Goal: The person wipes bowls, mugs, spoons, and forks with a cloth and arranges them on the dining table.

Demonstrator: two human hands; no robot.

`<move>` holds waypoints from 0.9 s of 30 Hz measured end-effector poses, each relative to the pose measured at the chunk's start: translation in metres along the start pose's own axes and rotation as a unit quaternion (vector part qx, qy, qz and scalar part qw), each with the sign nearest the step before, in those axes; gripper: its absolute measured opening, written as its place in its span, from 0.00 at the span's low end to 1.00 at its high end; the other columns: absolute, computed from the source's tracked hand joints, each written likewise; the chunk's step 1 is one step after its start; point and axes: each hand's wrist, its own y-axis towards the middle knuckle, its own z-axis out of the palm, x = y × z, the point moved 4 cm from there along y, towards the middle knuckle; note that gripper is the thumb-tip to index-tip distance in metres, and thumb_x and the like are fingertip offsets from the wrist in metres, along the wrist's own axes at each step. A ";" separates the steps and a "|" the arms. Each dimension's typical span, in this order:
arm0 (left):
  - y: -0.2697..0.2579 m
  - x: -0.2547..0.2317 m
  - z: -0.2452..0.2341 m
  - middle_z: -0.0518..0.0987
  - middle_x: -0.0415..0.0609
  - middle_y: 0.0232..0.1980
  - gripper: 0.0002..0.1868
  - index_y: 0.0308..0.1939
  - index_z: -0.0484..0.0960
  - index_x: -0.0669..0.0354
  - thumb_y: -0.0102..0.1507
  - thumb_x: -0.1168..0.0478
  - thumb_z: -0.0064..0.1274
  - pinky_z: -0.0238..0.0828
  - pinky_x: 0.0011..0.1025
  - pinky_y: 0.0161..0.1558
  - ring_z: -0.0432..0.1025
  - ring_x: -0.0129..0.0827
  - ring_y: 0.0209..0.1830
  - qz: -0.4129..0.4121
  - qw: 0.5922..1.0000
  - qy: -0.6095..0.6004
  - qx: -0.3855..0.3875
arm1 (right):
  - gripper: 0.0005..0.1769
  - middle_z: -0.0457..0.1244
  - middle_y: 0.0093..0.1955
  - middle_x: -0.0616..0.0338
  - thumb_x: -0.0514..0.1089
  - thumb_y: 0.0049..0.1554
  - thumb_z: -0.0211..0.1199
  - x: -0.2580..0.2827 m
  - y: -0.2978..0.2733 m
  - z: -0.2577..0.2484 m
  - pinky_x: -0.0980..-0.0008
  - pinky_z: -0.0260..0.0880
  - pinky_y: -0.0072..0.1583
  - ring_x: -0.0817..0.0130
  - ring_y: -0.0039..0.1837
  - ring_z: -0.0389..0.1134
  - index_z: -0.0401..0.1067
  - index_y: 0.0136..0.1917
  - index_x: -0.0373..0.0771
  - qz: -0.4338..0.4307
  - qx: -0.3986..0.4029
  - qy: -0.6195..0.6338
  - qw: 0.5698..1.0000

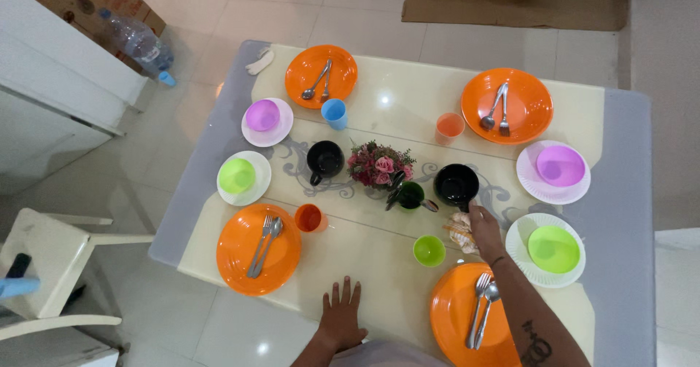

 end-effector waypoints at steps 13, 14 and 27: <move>-0.019 0.063 -0.183 0.87 0.48 0.38 0.15 0.52 0.84 0.58 0.64 0.57 0.55 0.76 0.28 0.42 0.81 0.28 0.37 0.111 0.857 -0.403 -0.300 | 0.28 0.68 0.52 0.51 0.60 0.71 0.46 0.042 -0.082 -0.061 0.64 0.74 0.53 0.63 0.51 0.71 0.68 0.58 0.32 -0.019 -0.083 0.324 0.942; -0.015 0.074 -0.198 0.87 0.48 0.37 0.15 0.51 0.85 0.59 0.64 0.56 0.56 0.76 0.29 0.41 0.80 0.30 0.36 0.103 0.833 -0.433 -0.330 | 0.28 0.67 0.52 0.52 0.61 0.72 0.45 0.045 -0.092 -0.062 0.64 0.74 0.54 0.63 0.51 0.71 0.68 0.59 0.32 -0.029 -0.085 0.341 0.936; 0.123 0.189 -0.234 0.80 0.53 0.61 0.22 0.57 0.81 0.63 0.61 0.57 0.57 0.66 0.32 0.61 0.73 0.41 0.62 0.051 0.805 -0.522 -0.278 | 0.32 0.68 0.59 0.49 0.61 0.71 0.37 0.110 -0.217 0.054 0.64 0.70 0.59 0.62 0.57 0.71 0.68 0.62 0.31 -0.036 -0.097 0.409 0.907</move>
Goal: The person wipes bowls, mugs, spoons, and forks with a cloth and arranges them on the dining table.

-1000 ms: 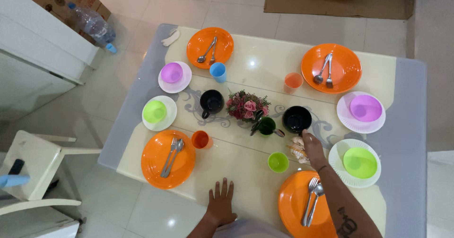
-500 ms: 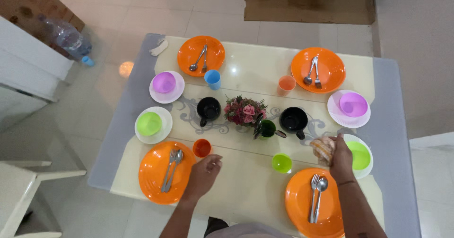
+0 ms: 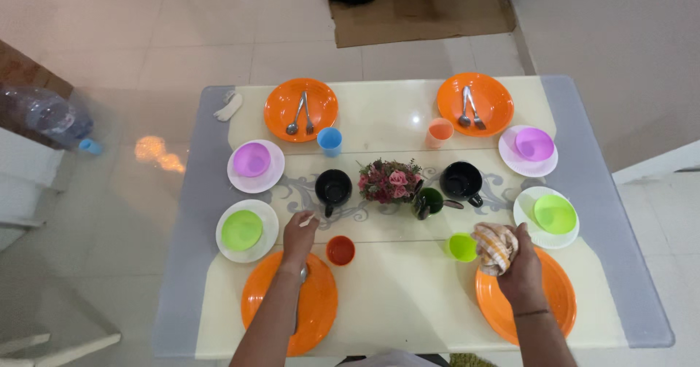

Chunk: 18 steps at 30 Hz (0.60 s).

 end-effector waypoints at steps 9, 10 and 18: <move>0.076 0.055 0.043 0.77 0.45 0.35 0.14 0.42 0.83 0.62 0.63 0.54 0.60 0.68 0.29 0.34 0.68 0.30 0.33 -0.132 0.979 -0.099 0.122 | 0.28 0.68 0.53 0.47 0.60 0.73 0.42 -0.070 -0.041 0.017 0.61 0.71 0.49 0.60 0.49 0.70 0.69 0.60 0.33 0.009 0.006 0.030 0.999; 0.079 0.059 0.046 0.77 0.45 0.35 0.14 0.42 0.83 0.62 0.63 0.54 0.60 0.68 0.29 0.34 0.68 0.30 0.33 -0.132 0.978 -0.096 0.132 | 0.27 0.68 0.54 0.47 0.59 0.71 0.42 -0.073 -0.047 0.020 0.61 0.72 0.49 0.59 0.50 0.71 0.68 0.60 0.33 0.014 -0.011 0.024 1.000; 0.078 0.077 0.064 0.80 0.46 0.52 0.21 0.60 0.74 0.53 0.65 0.52 0.55 0.76 0.32 0.49 0.76 0.36 0.48 -0.196 0.937 -0.180 0.228 | 0.26 0.68 0.56 0.45 0.57 0.68 0.40 -0.095 -0.077 0.032 0.58 0.75 0.52 0.56 0.52 0.73 0.66 0.61 0.32 0.048 -0.090 0.031 0.994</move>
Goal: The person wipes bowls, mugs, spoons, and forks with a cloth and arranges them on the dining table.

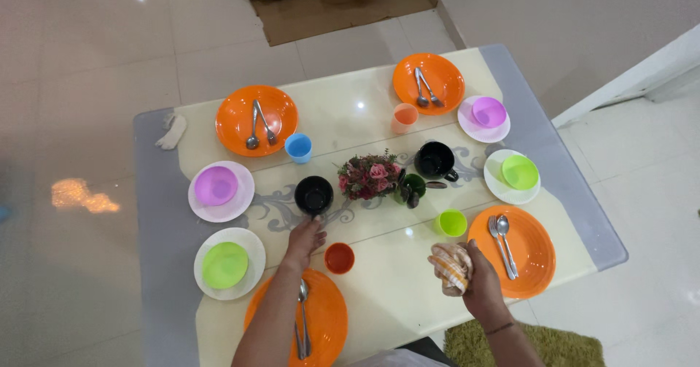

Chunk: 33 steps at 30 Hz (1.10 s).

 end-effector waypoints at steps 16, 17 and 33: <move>-0.030 -0.025 -0.010 0.76 0.48 0.38 0.20 0.42 0.78 0.64 0.75 0.51 0.42 0.69 0.28 0.43 0.70 0.29 0.37 0.204 0.975 0.092 -0.003 | 0.34 0.64 0.66 0.50 0.34 0.51 0.52 -0.011 -0.020 0.026 0.59 0.67 0.65 0.60 0.65 0.68 0.59 0.72 0.33 -0.016 0.114 -0.060 0.992; -0.049 -0.036 -0.007 0.75 0.48 0.37 0.20 0.41 0.78 0.64 0.75 0.50 0.42 0.68 0.28 0.44 0.68 0.30 0.37 0.247 0.961 0.128 -0.001 | 0.33 0.64 0.66 0.51 0.34 0.52 0.52 -0.010 -0.019 0.029 0.60 0.67 0.65 0.61 0.65 0.68 0.58 0.72 0.33 -0.030 0.115 -0.064 0.991; -0.264 -0.035 0.020 0.77 0.47 0.35 0.19 0.43 0.78 0.63 0.71 0.49 0.42 0.69 0.32 0.44 0.71 0.33 0.37 0.283 0.927 0.236 -0.067 | 0.17 0.63 0.67 0.52 0.27 0.55 0.62 -0.017 -0.064 0.149 0.69 0.74 0.59 0.67 0.61 0.71 0.75 0.57 0.37 -0.441 0.215 -0.268 0.829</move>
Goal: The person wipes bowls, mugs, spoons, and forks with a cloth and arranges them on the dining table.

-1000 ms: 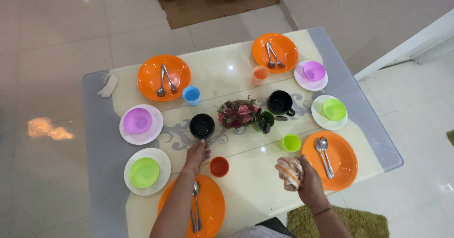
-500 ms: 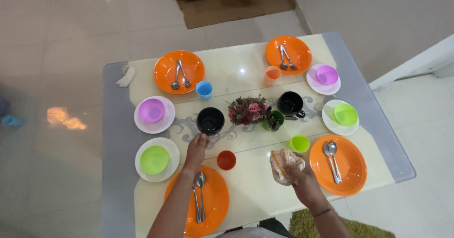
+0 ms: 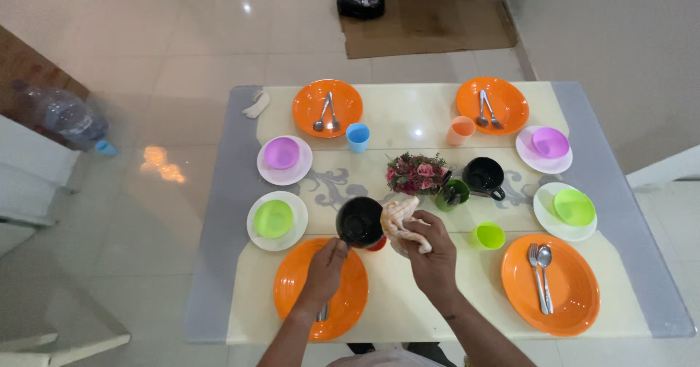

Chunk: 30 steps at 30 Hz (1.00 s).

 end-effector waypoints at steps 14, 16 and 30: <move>-0.061 0.025 0.025 0.84 0.54 0.43 0.15 0.52 0.79 0.62 0.68 0.58 0.44 0.73 0.36 0.44 0.79 0.40 0.42 0.065 0.998 -0.001 -0.004 | 0.37 0.57 0.72 0.37 0.58 0.59 0.61 0.042 -0.044 0.060 0.52 0.67 0.62 0.39 0.63 0.65 0.61 0.70 0.29 -0.009 0.336 -0.290 0.896; -0.063 0.032 0.027 0.84 0.55 0.43 0.14 0.51 0.80 0.63 0.68 0.59 0.44 0.73 0.36 0.44 0.79 0.41 0.43 0.057 0.998 0.024 -0.006 | 0.35 0.59 0.69 0.37 0.57 0.60 0.61 0.042 -0.044 0.058 0.52 0.67 0.62 0.39 0.61 0.66 0.62 0.69 0.28 -0.047 0.332 -0.292 0.896; -0.063 0.019 0.034 0.76 0.39 0.34 0.20 0.44 0.82 0.64 0.71 0.50 0.43 0.71 0.24 0.45 0.69 0.22 0.36 -0.038 0.985 -0.155 0.073 | 0.13 0.69 0.46 0.59 0.50 0.54 0.66 0.038 -0.029 0.050 0.58 0.68 0.48 0.58 0.44 0.69 0.77 0.51 0.45 -0.164 0.321 -0.321 0.876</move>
